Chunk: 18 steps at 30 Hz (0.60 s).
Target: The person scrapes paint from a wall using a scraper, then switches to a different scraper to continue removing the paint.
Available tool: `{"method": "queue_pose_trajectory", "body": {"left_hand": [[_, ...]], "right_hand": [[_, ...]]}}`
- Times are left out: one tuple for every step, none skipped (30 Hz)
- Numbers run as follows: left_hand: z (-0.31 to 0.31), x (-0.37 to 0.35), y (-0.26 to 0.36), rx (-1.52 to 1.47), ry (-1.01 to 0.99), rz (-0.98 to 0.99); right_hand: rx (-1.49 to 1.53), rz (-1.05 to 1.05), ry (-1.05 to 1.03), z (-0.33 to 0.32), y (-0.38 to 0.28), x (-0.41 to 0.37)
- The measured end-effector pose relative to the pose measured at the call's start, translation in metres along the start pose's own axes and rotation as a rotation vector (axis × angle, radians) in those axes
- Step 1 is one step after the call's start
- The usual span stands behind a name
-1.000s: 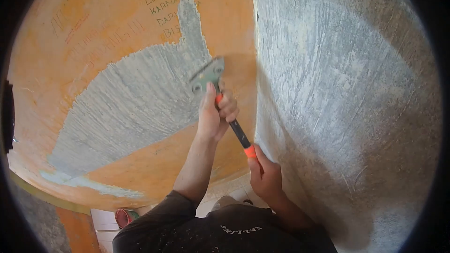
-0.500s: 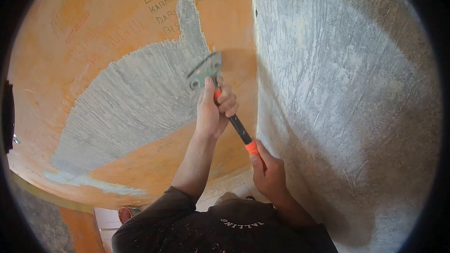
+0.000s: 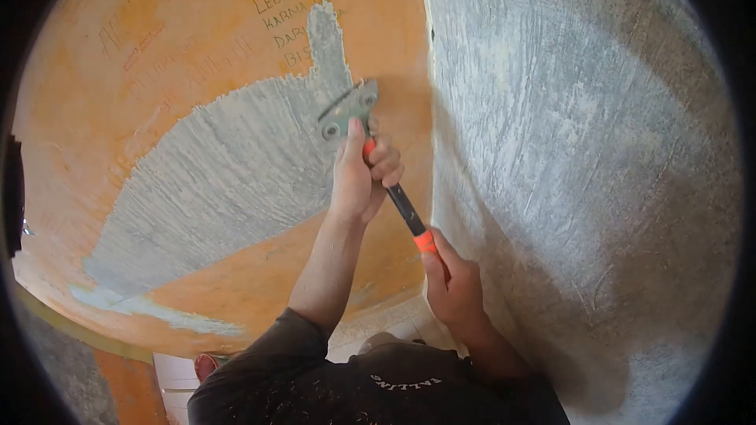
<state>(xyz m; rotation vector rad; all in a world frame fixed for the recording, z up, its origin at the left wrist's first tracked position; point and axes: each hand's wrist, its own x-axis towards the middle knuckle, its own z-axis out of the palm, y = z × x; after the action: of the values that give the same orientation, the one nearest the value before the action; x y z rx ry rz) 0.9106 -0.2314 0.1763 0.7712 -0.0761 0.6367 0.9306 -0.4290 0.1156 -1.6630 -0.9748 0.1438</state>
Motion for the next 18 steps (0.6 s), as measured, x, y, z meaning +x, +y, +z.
{"method": "queue_pose_trajectory", "body": {"left_hand": [[0.005,0.002,0.002,0.016,0.005,0.026],[0.008,0.003,0.003,0.033,0.008,0.057],[0.006,-0.001,0.001,0.031,0.004,0.057],[0.000,-0.007,-0.003,0.019,0.021,0.035],[-0.003,-0.011,-0.006,0.007,0.039,0.013],[-0.001,-0.010,-0.005,0.008,0.028,0.017],[0.000,-0.009,-0.003,0.016,0.035,0.015],[0.002,-0.007,-0.001,0.024,0.043,0.014],[0.007,-0.004,0.002,0.025,0.042,0.015],[0.013,0.001,0.007,0.041,0.028,0.028],[0.016,0.003,0.009,0.056,0.014,0.042],[0.013,0.001,0.006,0.054,0.014,0.044],[0.009,-0.002,0.003,0.035,0.014,0.040],[0.005,-0.006,0.000,0.018,0.013,0.037],[0.003,-0.008,-0.002,0.020,0.009,0.040],[0.001,-0.010,-0.003,0.018,0.029,0.019],[0.000,-0.011,-0.003,0.016,0.052,-0.004],[0.004,-0.007,0.001,0.016,0.053,-0.005]], "right_hand": [[0.011,0.025,-0.008,-0.002,-0.005,0.002],[0.009,0.027,-0.009,-0.003,-0.003,0.000],[-0.004,0.012,-0.010,-0.003,0.002,-0.003],[-0.016,-0.007,-0.006,-0.003,0.005,-0.006],[-0.017,-0.012,0.001,-0.003,0.006,-0.009],[-0.009,0.000,-0.015,-0.002,0.008,-0.012],[0.000,0.014,-0.032,-0.001,0.008,-0.011],[0.000,0.007,-0.028,-0.002,0.005,-0.006],[-0.002,0.016,-0.020,-0.005,-0.002,0.001],[-0.004,0.029,-0.014,-0.007,-0.008,0.002],[-0.004,0.033,-0.016,-0.008,-0.012,0.001],[0.000,0.028,-0.028,-0.010,-0.015,0.001],[0.005,0.023,-0.038,-0.011,-0.017,0.002],[0.004,0.020,-0.037,-0.010,-0.011,-0.002],[0.007,0.025,-0.037,-0.006,-0.003,-0.009],[0.010,0.027,-0.038,-0.004,0.002,-0.011],[0.011,0.023,-0.037,-0.004,0.006,-0.008],[0.003,-0.004,-0.032,-0.006,0.001,-0.003]]}}
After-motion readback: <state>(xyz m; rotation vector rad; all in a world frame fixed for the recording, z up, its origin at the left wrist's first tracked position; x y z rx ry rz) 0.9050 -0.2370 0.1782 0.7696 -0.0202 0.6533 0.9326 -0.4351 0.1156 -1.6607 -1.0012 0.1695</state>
